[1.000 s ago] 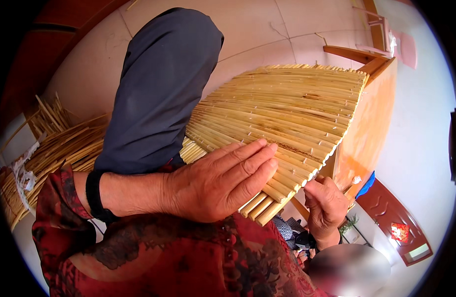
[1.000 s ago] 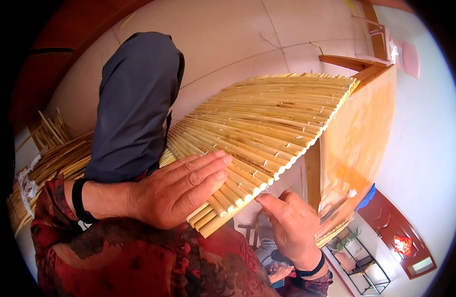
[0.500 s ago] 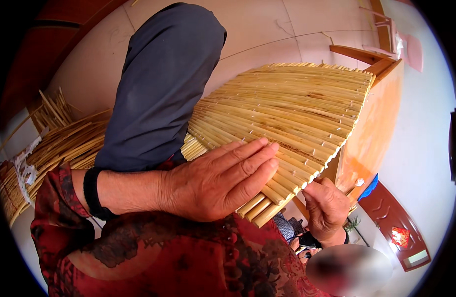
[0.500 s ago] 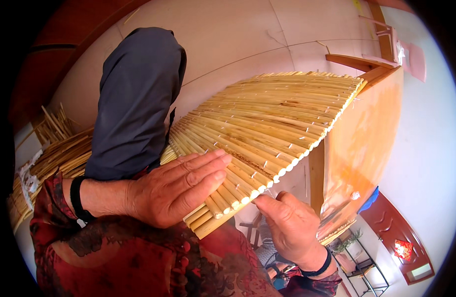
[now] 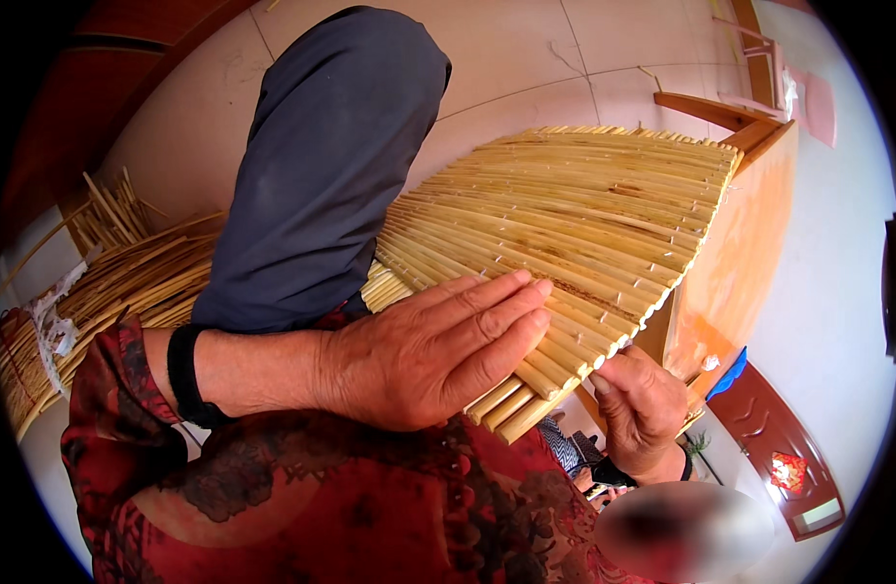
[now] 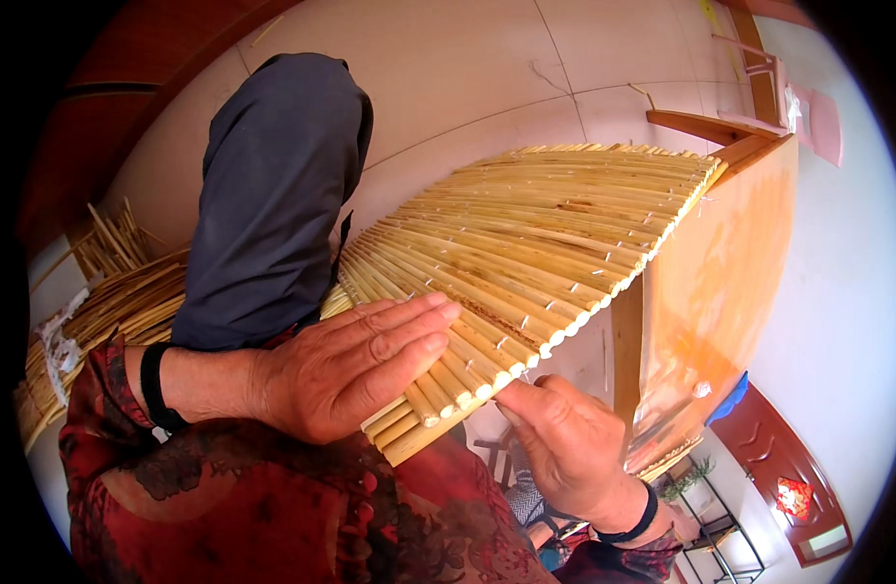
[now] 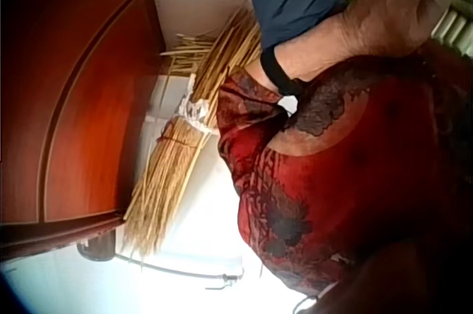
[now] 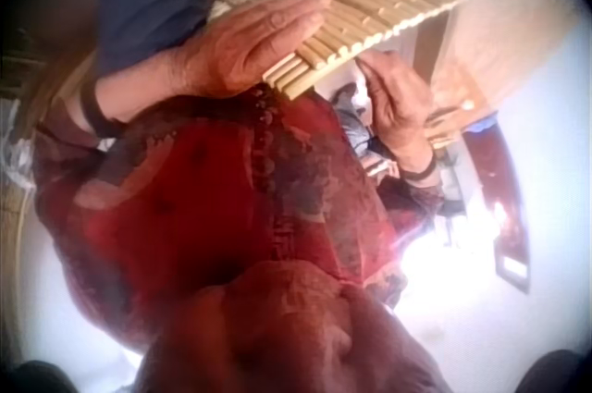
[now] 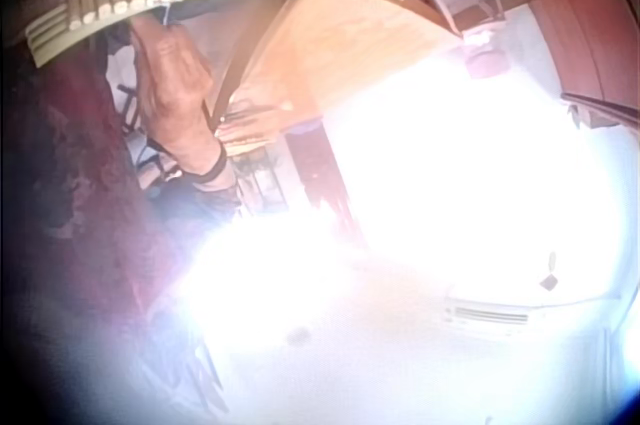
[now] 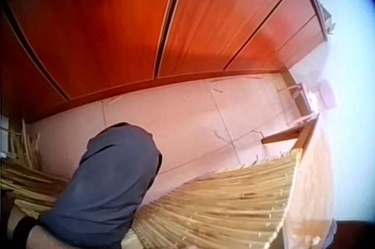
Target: The person is using a needle and thread to sew along the edge of a bamboo mat, joining individual bamboo slats together by weaving the thread through pre-drilled holes in the slats.
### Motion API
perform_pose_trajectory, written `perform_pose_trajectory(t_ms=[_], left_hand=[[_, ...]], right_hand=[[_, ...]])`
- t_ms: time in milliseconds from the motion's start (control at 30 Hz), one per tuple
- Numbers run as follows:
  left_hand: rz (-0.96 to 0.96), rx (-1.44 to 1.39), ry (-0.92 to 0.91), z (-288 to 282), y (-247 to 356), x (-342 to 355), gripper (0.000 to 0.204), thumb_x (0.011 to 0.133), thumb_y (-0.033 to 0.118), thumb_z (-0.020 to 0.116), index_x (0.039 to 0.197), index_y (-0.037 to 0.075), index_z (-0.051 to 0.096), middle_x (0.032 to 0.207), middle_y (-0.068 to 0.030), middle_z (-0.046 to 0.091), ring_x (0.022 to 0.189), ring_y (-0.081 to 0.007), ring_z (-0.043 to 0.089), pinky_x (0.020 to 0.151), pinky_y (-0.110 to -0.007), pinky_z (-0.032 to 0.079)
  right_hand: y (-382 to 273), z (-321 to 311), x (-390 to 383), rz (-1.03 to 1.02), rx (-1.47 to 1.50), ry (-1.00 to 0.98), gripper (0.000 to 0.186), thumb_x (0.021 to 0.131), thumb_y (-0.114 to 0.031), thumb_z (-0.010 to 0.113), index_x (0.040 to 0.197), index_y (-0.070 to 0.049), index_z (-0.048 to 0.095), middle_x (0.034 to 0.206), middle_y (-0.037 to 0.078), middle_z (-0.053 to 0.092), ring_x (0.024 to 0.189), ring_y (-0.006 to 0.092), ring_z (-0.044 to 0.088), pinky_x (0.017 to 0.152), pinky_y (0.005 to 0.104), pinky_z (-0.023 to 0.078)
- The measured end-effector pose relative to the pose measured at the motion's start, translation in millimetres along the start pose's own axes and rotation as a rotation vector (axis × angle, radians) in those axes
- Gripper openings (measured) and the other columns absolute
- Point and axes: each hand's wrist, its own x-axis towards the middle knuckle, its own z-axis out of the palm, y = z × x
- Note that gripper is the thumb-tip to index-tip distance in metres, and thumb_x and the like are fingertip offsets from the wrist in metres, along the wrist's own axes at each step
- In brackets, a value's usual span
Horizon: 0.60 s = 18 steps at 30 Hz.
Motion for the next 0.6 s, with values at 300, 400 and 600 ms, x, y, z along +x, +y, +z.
perform_pose_trajectory(t_ms=[300, 400, 600], left_hand=[[-0.002, -0.003, 0.003, -0.5, -0.9, 0.8, 0.043, 0.085, 0.006, 0.052, 0.121, -0.016, 0.044, 0.124, -0.0353, 0.05, 0.116, -0.0441, 0.054, 0.098, -0.05, 0.046], [-0.005, -0.002, 0.003, -0.6, -1.3, 0.4, 0.043, 0.086, 0.006, 0.052, 0.122, -0.016, 0.044, 0.124, -0.0351, 0.051, 0.116, -0.044, 0.054, 0.099, -0.049, 0.046], [-0.005, -0.003, 0.004, -1.2, -1.6, 0.1, 0.042, 0.086, 0.005, 0.052, 0.122, -0.016, 0.044, 0.124, -0.0353, 0.051, 0.116, -0.0442, 0.054, 0.099, -0.05, 0.045]], right_hand=[[1.5, -2.7, 1.0, 0.036, 0.038, -0.042, 0.024, 0.081, 0.003, 0.067, 0.103, -0.004, 0.064, 0.069, 0.008, 0.054, 0.057, 0.0212, 0.057, 0.051, 0.0287, 0.044], [0.8, -2.1, 1.4, 0.04, 0.045, -0.038, 0.023, 0.081, 0.003, 0.067, 0.103, -0.004, 0.064, 0.069, 0.009, 0.055, 0.058, 0.0213, 0.058, 0.051, 0.0285, 0.045], [2.4, -2.1, 1.9, 0.044, 0.081, -0.047, 0.022, 0.081, 0.004, 0.066, 0.102, -0.003, 0.063, 0.069, 0.009, 0.055, 0.059, 0.0216, 0.059, 0.052, 0.0285, 0.045]])
